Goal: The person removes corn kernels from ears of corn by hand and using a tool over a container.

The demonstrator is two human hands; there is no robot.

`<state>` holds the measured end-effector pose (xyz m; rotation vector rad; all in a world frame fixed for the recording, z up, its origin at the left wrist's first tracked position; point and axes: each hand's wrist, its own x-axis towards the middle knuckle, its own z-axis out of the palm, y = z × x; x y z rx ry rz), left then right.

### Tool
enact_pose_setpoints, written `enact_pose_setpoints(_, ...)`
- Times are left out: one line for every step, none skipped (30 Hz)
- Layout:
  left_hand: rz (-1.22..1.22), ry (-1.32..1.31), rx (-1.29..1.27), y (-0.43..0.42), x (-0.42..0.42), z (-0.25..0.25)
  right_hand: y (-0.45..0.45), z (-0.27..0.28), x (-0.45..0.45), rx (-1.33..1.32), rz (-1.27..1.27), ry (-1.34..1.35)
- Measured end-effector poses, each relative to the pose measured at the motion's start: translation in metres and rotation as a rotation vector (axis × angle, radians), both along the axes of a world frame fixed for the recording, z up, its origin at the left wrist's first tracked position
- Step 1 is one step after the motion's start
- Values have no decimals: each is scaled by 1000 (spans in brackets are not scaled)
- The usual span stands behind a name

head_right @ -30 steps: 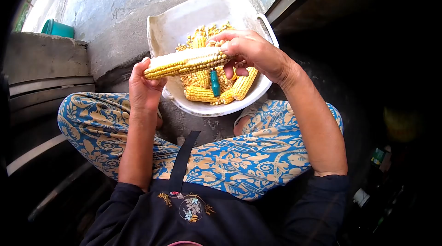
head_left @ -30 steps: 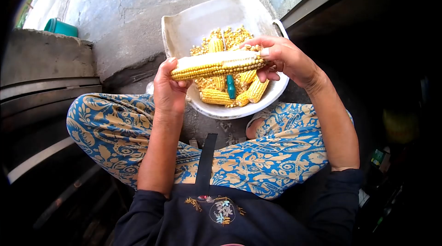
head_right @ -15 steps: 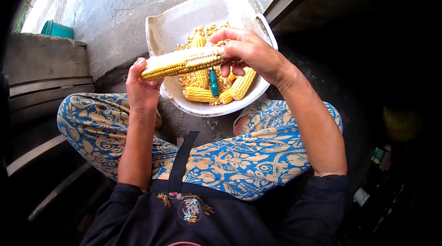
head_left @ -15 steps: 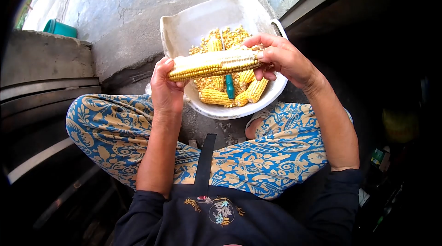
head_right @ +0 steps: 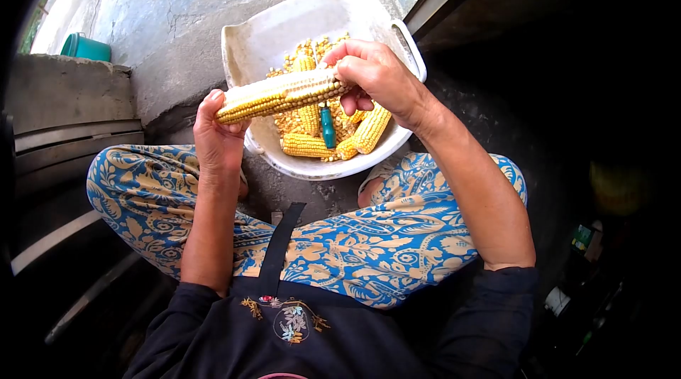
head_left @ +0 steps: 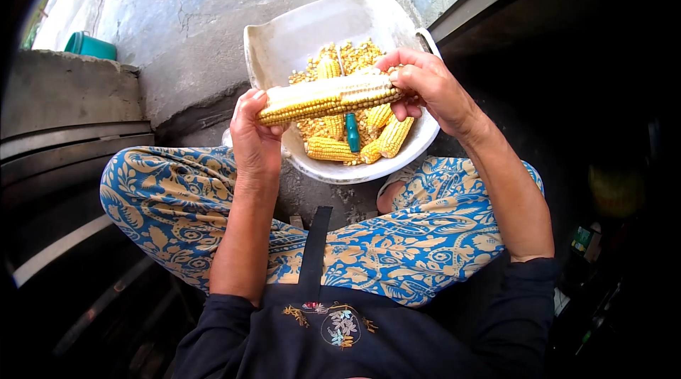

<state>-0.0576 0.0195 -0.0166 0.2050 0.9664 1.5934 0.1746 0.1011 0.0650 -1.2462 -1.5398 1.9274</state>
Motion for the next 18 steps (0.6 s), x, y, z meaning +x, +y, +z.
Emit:
enact_pose_setpoints(-1,0,0,0,1,1,0,-1,0,-5,0,-4)
enact_pose_setpoints(-3,8,-11,1,2,4,-1,-3,-1,-5,-1,-4)
enact_pose_setpoints(-6,16,-22,1,3,5,-2,-5,-2,-2,-8,-37)
enact_pose_setpoints(-7,16,-22,1,2,5,-3,-6,-2,0,-14,-69)
enact_pose_setpoints(2,14,-16,0,2,4,-3,-5,-2,0,-14,-70)
enact_pose_setpoints(12,12,-9,0,2,4,-2,-2,-1,10,-6,-45)
enact_pose_setpoints(13,12,-9,0,2,4,-2,1,0,20,4,-21)
enact_pose_setpoints(9,13,-4,0,2,4,-1,3,0,21,5,-21)
enact_pose_setpoints(4,14,0,0,2,3,0,5,1,19,-1,-43)
enact_pose_setpoints(4,14,-1,0,2,2,0,5,1,17,-9,-66)
enact_pose_setpoints(-17,17,9,0,2,0,1,2,0,16,-9,-66)
enact_pose_setpoints(-37,21,18,0,2,-1,1,-6,-1,172,51,-153)
enact_pose_setpoints(-35,24,15,-1,4,-1,1,-12,-2,326,113,-237)
enact_pose_setpoints(-44,23,-6,-1,7,-1,0,-14,-2,355,166,-233)
enact_pose_setpoints(-54,22,-27,-2,9,-2,-2,-12,-2,393,231,-339)
enact_pose_setpoints(-86,12,-9,-4,9,-5,-5,-12,-3,479,275,-410)
enact_pose_setpoints(-86,12,-11,-5,10,-5,-7,-11,-3,564,319,-482)
enact_pose_setpoints(-96,12,-13,-5,12,-5,-8,-9,-4,563,319,-482)
